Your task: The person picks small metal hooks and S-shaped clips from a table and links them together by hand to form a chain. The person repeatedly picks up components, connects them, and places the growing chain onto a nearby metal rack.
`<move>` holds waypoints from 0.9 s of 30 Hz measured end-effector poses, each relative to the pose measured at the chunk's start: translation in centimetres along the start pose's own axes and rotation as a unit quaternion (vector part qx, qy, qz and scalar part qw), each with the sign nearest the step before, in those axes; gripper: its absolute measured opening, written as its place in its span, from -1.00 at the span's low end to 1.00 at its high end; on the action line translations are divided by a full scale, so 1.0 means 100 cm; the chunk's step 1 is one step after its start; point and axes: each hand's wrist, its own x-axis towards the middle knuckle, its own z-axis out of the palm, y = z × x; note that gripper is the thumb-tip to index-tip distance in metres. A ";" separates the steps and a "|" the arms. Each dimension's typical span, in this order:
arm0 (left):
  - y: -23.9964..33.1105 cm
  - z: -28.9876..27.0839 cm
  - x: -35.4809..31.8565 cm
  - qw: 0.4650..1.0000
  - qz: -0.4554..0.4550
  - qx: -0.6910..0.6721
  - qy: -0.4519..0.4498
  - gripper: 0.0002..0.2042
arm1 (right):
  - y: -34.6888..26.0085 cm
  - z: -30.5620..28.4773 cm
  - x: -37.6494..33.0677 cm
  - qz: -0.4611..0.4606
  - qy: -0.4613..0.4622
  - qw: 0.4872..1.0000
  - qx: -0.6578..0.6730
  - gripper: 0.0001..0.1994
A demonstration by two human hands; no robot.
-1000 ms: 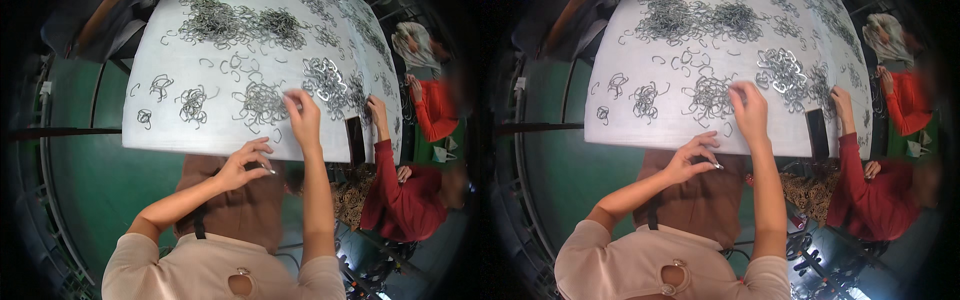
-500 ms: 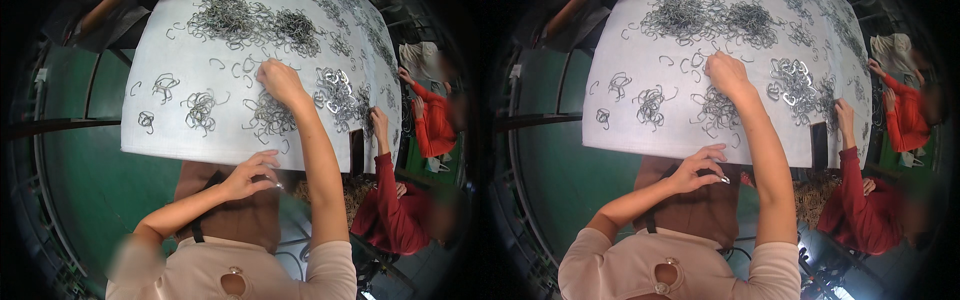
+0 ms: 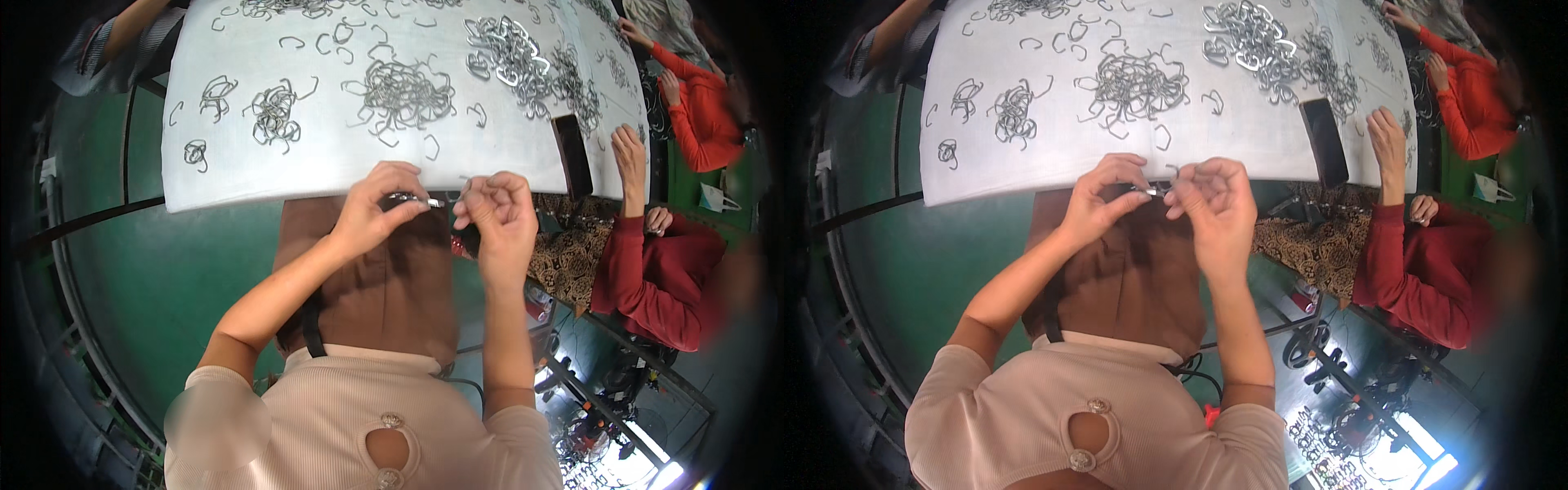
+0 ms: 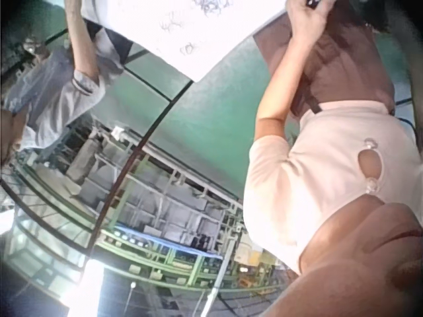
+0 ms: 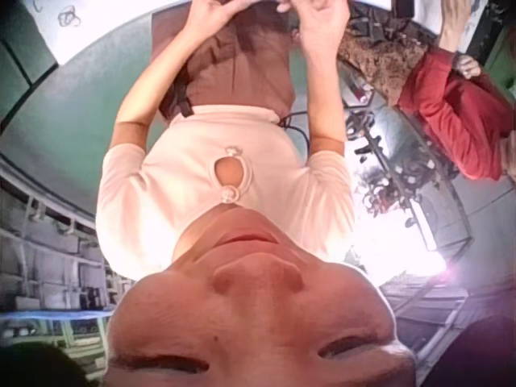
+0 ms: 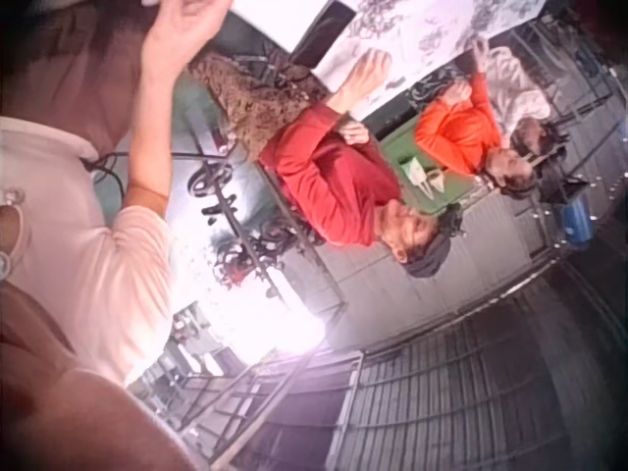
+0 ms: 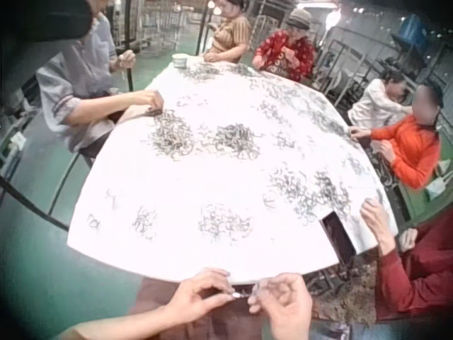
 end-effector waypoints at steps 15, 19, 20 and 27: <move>0.016 0.012 0.009 0.998 0.036 0.049 -0.020 -0.81 | 0.047 0.009 -0.037 -0.193 0.128 0.973 0.001 -0.83; 0.012 -0.003 0.087 0.967 0.114 0.228 0.001 -0.80 | 0.046 0.003 -0.038 -0.225 0.122 0.967 -0.001 -0.81; 0.006 -0.001 0.113 0.949 0.147 0.277 -0.008 -0.81 | 0.046 0.001 -0.038 -0.230 0.123 0.965 -0.003 -0.81; -0.050 0.044 0.210 0.836 0.146 0.525 -0.057 -0.85 | 0.049 -0.004 -0.039 -0.207 0.126 0.970 -0.002 -0.82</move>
